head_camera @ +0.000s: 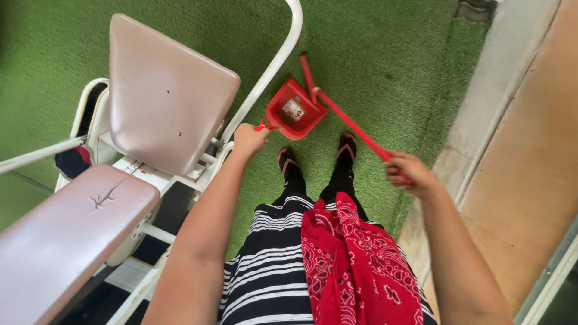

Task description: Sweeping the gym floor using a small handheld broom and a red dustpan.

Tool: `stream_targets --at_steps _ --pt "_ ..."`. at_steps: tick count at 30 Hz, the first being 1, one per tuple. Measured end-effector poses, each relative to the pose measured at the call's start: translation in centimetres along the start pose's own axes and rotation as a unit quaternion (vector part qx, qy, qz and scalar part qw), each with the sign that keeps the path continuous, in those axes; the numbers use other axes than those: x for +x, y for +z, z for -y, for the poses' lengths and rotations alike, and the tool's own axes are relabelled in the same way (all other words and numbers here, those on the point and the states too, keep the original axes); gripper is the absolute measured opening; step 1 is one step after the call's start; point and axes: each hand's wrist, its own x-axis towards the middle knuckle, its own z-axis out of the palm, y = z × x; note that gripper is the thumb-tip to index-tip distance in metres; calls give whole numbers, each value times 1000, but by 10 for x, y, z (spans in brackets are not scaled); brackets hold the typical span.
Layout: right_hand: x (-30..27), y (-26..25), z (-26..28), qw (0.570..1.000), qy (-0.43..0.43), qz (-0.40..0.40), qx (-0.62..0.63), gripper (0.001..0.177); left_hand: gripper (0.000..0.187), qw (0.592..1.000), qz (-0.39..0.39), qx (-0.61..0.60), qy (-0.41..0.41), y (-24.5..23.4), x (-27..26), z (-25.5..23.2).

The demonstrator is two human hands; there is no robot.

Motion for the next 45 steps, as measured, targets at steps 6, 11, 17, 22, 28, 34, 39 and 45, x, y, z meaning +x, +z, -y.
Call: stream_targets --at_steps 6,11,17,22,28,34,39,45 --pt "-50 -43 15 985 -30 -166 -41 55 41 996 0 77 51 -34 3 -6" --pt "42 -70 -6 984 -67 -131 98 9 46 980 -47 160 107 -14 26 -4" --pt "81 99 -46 990 -38 -132 -46 7 43 985 -42 146 87 -13 44 -7" --pt "104 166 -98 976 -56 -72 -199 13 45 986 -24 135 91 -29 53 6" --pt "40 155 -11 999 -9 22 -48 22 35 1000 11 7 28 -62 20 -1" --pt "-26 128 75 992 14 24 -126 12 32 995 1 -99 7 -43 16 -15" --pt "-13 82 120 971 -12 3 -238 4 30 991 0 -136 -10 -3 16 -61" --pt "0 2 185 953 -30 4 -301 2 27 967 -52 -240 -70 53 1 -145"
